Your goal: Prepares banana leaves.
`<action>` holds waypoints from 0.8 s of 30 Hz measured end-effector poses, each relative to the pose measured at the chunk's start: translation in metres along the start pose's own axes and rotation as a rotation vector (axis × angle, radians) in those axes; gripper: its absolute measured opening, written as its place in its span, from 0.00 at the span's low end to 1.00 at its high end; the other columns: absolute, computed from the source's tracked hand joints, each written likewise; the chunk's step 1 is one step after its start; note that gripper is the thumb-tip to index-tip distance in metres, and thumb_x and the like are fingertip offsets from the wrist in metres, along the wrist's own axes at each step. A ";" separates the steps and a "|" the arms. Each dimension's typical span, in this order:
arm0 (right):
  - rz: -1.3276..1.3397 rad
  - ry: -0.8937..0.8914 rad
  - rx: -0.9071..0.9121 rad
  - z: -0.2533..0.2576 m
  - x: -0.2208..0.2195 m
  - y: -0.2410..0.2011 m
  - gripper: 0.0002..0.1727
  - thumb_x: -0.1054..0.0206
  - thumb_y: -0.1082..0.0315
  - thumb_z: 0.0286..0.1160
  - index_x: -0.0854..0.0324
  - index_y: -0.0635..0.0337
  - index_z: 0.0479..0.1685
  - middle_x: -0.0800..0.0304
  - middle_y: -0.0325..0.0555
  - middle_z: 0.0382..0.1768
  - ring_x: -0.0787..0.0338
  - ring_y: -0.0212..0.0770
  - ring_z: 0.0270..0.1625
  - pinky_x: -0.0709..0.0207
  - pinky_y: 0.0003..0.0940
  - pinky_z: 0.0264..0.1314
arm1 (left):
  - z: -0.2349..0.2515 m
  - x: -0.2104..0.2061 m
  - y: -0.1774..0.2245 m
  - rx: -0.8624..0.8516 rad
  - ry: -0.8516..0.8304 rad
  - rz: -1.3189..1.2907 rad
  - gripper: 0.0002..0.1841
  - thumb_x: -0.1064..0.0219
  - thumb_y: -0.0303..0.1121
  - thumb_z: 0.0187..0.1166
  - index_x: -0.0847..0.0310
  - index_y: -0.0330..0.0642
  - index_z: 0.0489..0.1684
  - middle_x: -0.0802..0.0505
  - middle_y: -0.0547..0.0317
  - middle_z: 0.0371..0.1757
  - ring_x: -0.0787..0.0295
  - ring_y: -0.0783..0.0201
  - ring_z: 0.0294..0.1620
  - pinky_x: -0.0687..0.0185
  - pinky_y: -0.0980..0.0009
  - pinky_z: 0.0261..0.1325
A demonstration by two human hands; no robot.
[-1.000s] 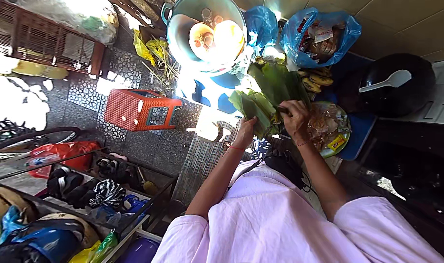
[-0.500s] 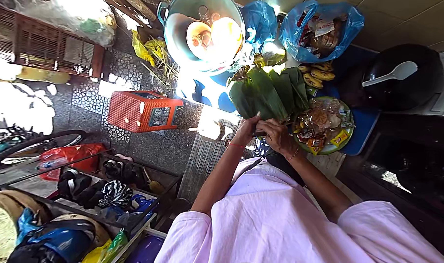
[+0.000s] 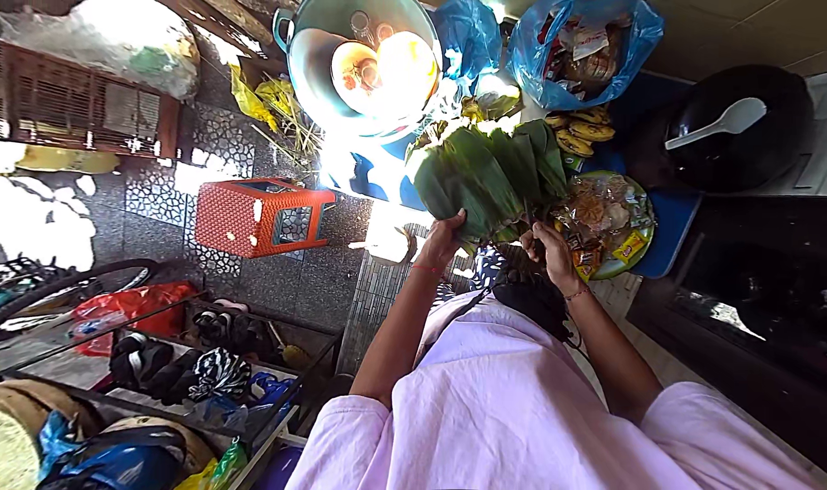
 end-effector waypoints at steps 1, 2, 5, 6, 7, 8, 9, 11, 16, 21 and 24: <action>0.041 -0.017 -0.007 0.003 -0.001 0.001 0.24 0.62 0.63 0.93 0.19 0.62 0.41 0.16 0.35 0.24 0.25 0.25 0.19 0.29 0.19 0.25 | 0.001 0.001 0.000 -0.001 0.004 0.004 0.15 0.43 0.27 0.88 0.33 0.40 0.70 0.11 0.52 0.51 0.10 0.61 0.48 0.12 0.62 0.54; 0.075 -0.038 -0.012 0.005 -0.003 0.001 0.24 0.62 0.63 0.93 0.18 0.62 0.42 0.16 0.35 0.23 0.25 0.25 0.19 0.29 0.19 0.24 | 0.001 0.002 0.000 -0.002 0.007 0.009 0.15 0.43 0.27 0.88 0.33 0.40 0.70 0.11 0.52 0.51 0.10 0.61 0.48 0.12 0.61 0.54; 0.084 -0.074 -0.006 0.006 -0.008 -0.002 0.22 0.60 0.64 0.93 0.18 0.64 0.53 0.15 0.36 0.25 0.24 0.25 0.19 0.28 0.18 0.24 | 0.001 0.005 -0.002 -0.002 0.002 0.012 0.14 0.43 0.27 0.89 0.32 0.40 0.69 0.11 0.52 0.51 0.09 0.62 0.48 0.12 0.62 0.54; 0.061 -0.076 0.005 0.006 -0.009 -0.002 0.22 0.59 0.64 0.93 0.18 0.64 0.55 0.15 0.36 0.26 0.25 0.24 0.19 0.29 0.17 0.24 | 0.001 0.006 -0.002 -0.002 0.003 0.009 0.14 0.43 0.27 0.88 0.32 0.40 0.69 0.11 0.52 0.51 0.09 0.62 0.48 0.11 0.62 0.54; 0.030 -0.073 0.018 0.007 -0.010 -0.001 0.21 0.58 0.65 0.93 0.19 0.65 0.57 0.15 0.36 0.27 0.27 0.24 0.19 0.31 0.17 0.23 | 0.001 0.006 -0.002 -0.002 0.008 0.006 0.14 0.43 0.27 0.88 0.32 0.40 0.69 0.11 0.51 0.50 0.10 0.62 0.48 0.12 0.62 0.54; 0.002 -0.072 0.032 0.007 -0.010 -0.002 0.21 0.56 0.66 0.94 0.21 0.68 0.69 0.14 0.37 0.28 0.28 0.24 0.19 0.32 0.17 0.23 | 0.000 0.006 -0.002 0.000 0.009 0.006 0.14 0.43 0.27 0.88 0.32 0.40 0.69 0.11 0.51 0.51 0.10 0.62 0.48 0.12 0.62 0.54; -0.041 -0.066 0.041 0.007 -0.011 -0.002 0.23 0.54 0.67 0.94 0.27 0.69 0.78 0.15 0.36 0.28 0.29 0.23 0.20 0.34 0.17 0.23 | 0.000 0.005 -0.002 0.003 0.009 0.006 0.14 0.43 0.27 0.88 0.32 0.40 0.69 0.11 0.52 0.51 0.10 0.62 0.48 0.12 0.62 0.54; -0.150 -0.056 0.060 0.007 -0.013 -0.003 0.25 0.52 0.67 0.94 0.33 0.69 0.84 0.17 0.36 0.28 0.31 0.22 0.21 0.35 0.17 0.25 | -0.001 0.005 -0.002 0.007 0.010 0.004 0.14 0.42 0.27 0.88 0.32 0.40 0.69 0.11 0.51 0.50 0.10 0.61 0.48 0.12 0.62 0.54; -0.652 0.036 0.227 0.004 -0.012 -0.010 0.25 0.48 0.65 0.93 0.29 0.57 0.86 0.07 0.55 0.44 0.12 0.46 0.42 0.20 0.44 0.54 | -0.004 0.002 0.003 0.038 0.053 -0.047 0.13 0.42 0.27 0.87 0.30 0.39 0.66 0.11 0.51 0.49 0.10 0.62 0.46 0.12 0.64 0.50; -0.792 0.007 0.243 0.005 -0.002 -0.008 0.26 0.49 0.64 0.94 0.32 0.51 0.89 0.07 0.65 0.50 0.08 0.61 0.44 0.19 0.62 0.54 | -0.007 0.000 0.015 0.051 0.040 -0.074 0.10 0.44 0.27 0.88 0.29 0.40 0.63 0.11 0.53 0.47 0.10 0.65 0.43 0.12 0.67 0.49; -0.696 0.096 0.344 0.001 0.011 -0.015 0.19 0.31 0.61 0.81 0.13 0.63 0.64 0.07 0.54 0.35 0.14 0.44 0.27 0.19 0.47 0.37 | -0.005 0.003 0.019 0.036 0.035 -0.050 0.11 0.43 0.27 0.88 0.28 0.39 0.63 0.10 0.53 0.47 0.10 0.64 0.44 0.11 0.66 0.49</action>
Point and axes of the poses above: each hand's wrist, its own z-axis towards the middle knuckle, its own x-axis out of the back of the hand, y = z × x, the point moved 9 cm from there along z, towards the middle knuckle
